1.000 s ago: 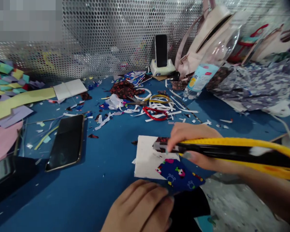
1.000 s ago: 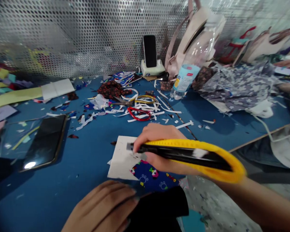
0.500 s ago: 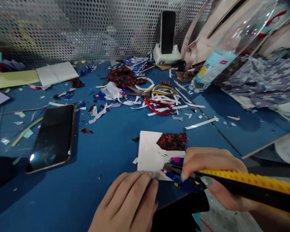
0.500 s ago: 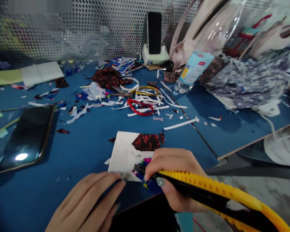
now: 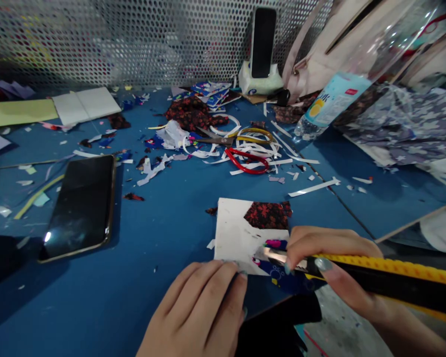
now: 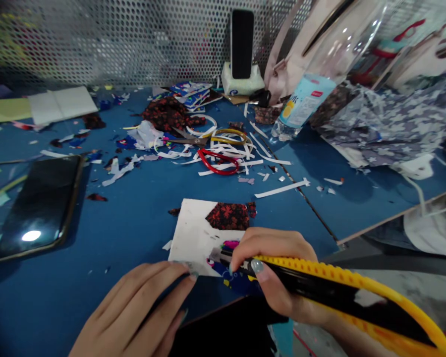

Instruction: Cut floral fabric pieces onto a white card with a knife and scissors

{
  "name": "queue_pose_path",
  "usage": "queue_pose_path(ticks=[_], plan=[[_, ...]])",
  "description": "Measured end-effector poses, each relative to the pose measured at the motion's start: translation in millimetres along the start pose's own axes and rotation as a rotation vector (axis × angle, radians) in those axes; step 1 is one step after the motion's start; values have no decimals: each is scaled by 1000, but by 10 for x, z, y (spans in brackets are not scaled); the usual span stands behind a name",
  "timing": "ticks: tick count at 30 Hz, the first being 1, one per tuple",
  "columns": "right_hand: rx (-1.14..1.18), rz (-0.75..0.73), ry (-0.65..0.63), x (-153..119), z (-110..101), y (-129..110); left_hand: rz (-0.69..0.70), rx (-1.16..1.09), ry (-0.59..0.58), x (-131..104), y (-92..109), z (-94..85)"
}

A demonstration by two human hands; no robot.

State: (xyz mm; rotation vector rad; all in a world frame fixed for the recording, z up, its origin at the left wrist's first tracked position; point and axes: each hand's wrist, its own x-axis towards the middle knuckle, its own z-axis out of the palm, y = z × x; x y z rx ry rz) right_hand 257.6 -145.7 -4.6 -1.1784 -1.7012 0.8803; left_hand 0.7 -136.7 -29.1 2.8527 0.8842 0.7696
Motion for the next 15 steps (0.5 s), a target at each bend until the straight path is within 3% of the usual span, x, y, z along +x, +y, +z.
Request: queue_pose_path(ticks=[15], plan=[[-40, -39, 25, 30, 79, -60, 19, 5, 10, 16, -12, 10]])
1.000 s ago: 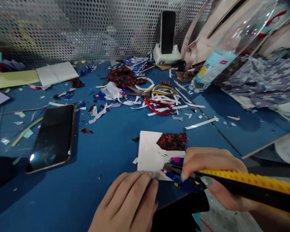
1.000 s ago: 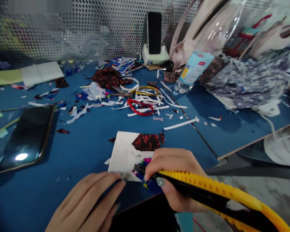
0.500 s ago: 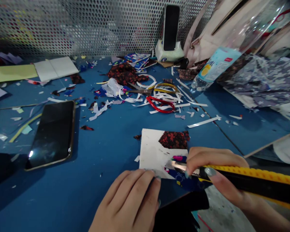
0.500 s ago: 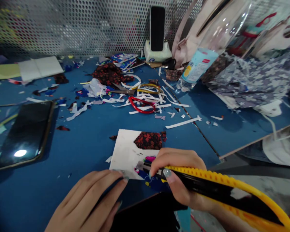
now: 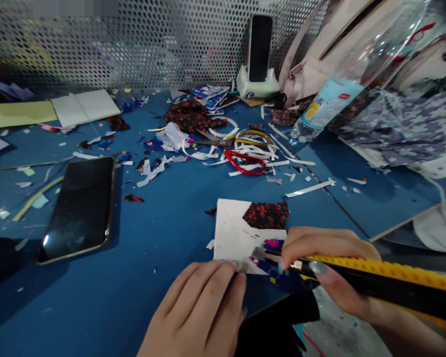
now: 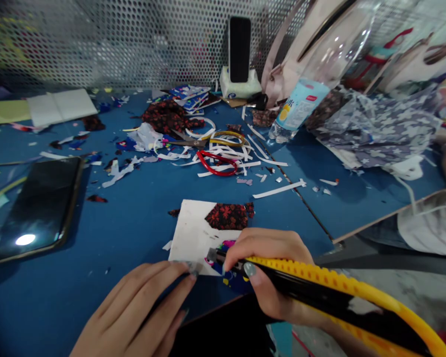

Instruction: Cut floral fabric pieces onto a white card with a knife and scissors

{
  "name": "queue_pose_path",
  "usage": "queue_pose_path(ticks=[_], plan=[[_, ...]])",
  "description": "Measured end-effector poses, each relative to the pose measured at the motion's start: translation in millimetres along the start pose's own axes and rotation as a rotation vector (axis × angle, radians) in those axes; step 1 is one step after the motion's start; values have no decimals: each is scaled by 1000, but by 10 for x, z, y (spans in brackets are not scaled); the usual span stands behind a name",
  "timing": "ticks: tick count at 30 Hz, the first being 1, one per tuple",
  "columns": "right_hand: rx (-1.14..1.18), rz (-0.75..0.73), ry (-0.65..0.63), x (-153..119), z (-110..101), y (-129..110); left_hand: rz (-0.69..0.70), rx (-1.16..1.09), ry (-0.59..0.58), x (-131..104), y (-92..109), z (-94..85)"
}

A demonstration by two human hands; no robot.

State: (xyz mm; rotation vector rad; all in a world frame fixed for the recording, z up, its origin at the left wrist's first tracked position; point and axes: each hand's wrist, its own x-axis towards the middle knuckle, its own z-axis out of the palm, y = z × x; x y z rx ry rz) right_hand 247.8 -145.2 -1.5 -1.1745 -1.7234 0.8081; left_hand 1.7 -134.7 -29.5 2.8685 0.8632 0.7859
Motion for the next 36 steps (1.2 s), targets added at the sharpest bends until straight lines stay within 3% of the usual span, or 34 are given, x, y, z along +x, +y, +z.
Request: queue_pose_path(ticks=[4, 13, 19, 26, 36], plan=[[-61, 3, -12, 45, 19, -65, 11, -6, -3, 1, -2, -10], [-191, -76, -204, 266, 3, -195, 44, -10, -36, -28, -37, -31], [-165, -71, -88, 181, -12, -186, 36, -4, -35, -34, -36, -14], [-168, -56, -64, 93, 34, -138, 32, -12, -13, -30, -19, -16], [-278, -73, -192, 132, 25, -271, 9, -60, 11, -16, 0, -14]])
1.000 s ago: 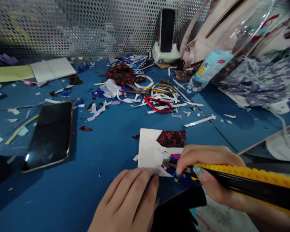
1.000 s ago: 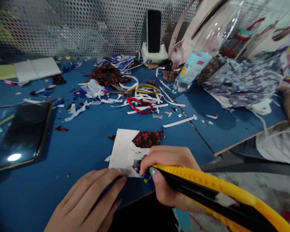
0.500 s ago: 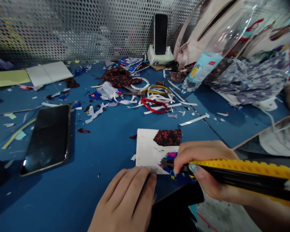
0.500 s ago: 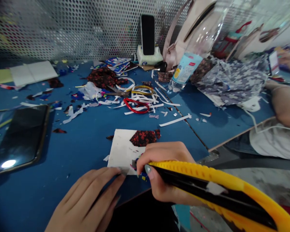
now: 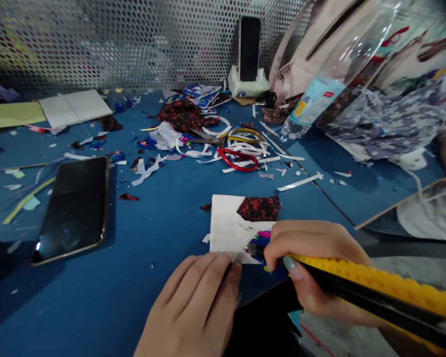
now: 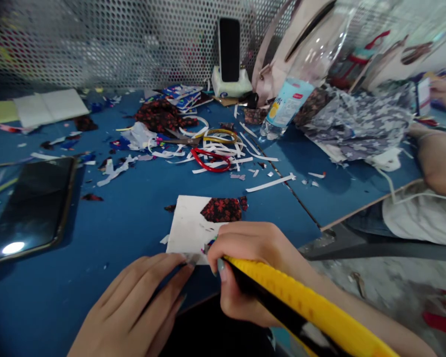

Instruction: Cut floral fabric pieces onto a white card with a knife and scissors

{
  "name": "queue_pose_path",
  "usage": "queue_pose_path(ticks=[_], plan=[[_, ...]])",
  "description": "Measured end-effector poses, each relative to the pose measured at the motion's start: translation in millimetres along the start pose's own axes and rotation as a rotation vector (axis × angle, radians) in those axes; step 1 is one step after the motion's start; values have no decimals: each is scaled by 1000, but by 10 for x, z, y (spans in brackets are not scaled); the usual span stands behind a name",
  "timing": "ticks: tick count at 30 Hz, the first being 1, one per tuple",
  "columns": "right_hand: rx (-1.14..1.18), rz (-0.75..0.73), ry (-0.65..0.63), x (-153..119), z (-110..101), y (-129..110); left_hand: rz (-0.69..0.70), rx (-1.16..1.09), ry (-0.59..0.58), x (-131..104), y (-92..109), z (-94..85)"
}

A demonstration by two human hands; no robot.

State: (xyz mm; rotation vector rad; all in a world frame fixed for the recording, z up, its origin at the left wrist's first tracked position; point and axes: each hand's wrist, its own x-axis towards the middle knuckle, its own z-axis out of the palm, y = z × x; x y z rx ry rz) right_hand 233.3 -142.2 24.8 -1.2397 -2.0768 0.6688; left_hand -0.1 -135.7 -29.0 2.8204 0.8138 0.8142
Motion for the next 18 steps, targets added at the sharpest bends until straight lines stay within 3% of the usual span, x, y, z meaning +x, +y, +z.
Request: queue_pose_path(ticks=[10, 18], plan=[[148, 19, 154, -74, 30, 120, 24, 51, 3, 14, -11, -14], [140, 5, 150, -68, 88, 153, 17, 47, -1, -22, -6, -5]])
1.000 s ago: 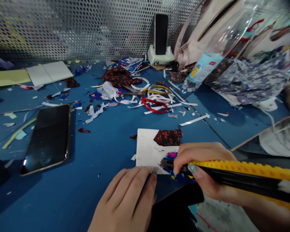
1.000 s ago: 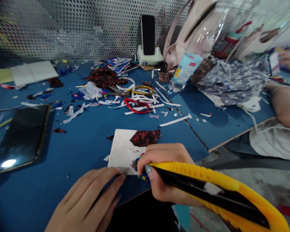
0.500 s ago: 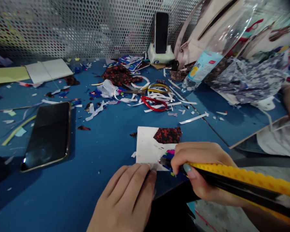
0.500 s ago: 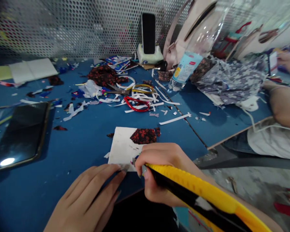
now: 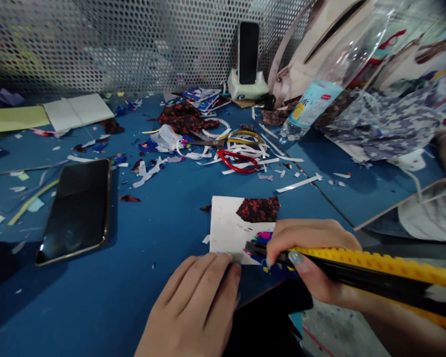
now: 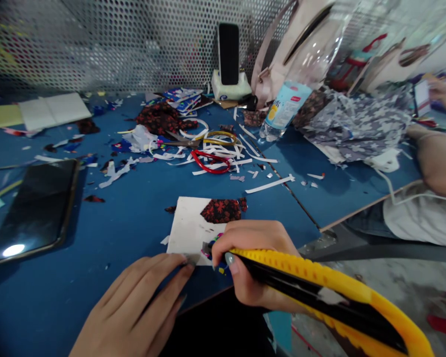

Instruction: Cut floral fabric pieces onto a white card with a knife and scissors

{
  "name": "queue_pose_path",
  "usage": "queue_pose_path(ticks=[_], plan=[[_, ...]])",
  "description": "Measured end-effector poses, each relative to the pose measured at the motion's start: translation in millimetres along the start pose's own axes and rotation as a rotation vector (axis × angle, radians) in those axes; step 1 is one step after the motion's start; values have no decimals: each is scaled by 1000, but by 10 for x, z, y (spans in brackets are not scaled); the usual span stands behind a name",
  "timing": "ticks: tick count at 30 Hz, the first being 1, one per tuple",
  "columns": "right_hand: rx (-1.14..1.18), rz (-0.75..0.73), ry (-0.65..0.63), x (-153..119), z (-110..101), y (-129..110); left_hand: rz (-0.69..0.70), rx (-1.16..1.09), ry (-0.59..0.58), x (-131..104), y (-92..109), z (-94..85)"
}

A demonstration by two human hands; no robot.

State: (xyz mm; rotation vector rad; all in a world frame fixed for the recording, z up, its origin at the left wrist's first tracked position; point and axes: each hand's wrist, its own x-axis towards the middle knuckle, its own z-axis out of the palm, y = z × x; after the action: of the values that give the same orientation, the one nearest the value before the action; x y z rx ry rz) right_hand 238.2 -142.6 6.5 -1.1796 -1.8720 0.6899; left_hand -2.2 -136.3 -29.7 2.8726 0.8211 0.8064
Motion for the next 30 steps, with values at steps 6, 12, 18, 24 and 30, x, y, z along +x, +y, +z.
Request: queue_pose_path(ticks=[6, 12, 18, 24, 30], plan=[[-24, 1, 13, 16, 11, -39, -5, -16, 14, 35, 6, 11], [-104, -30, -57, 29, -4, -101, -9, -45, 0, 47, 8, 5], [-189, -145, -172, 20, -23, -66, -3, -49, -7, 11, 1, 16], [-45, -92, -35, -32, -32, -40, 3, -15, -26, -18, -12, -2], [-78, -54, -31, -52, -26, -46, 22, 3, -53, -9, -27, -9]])
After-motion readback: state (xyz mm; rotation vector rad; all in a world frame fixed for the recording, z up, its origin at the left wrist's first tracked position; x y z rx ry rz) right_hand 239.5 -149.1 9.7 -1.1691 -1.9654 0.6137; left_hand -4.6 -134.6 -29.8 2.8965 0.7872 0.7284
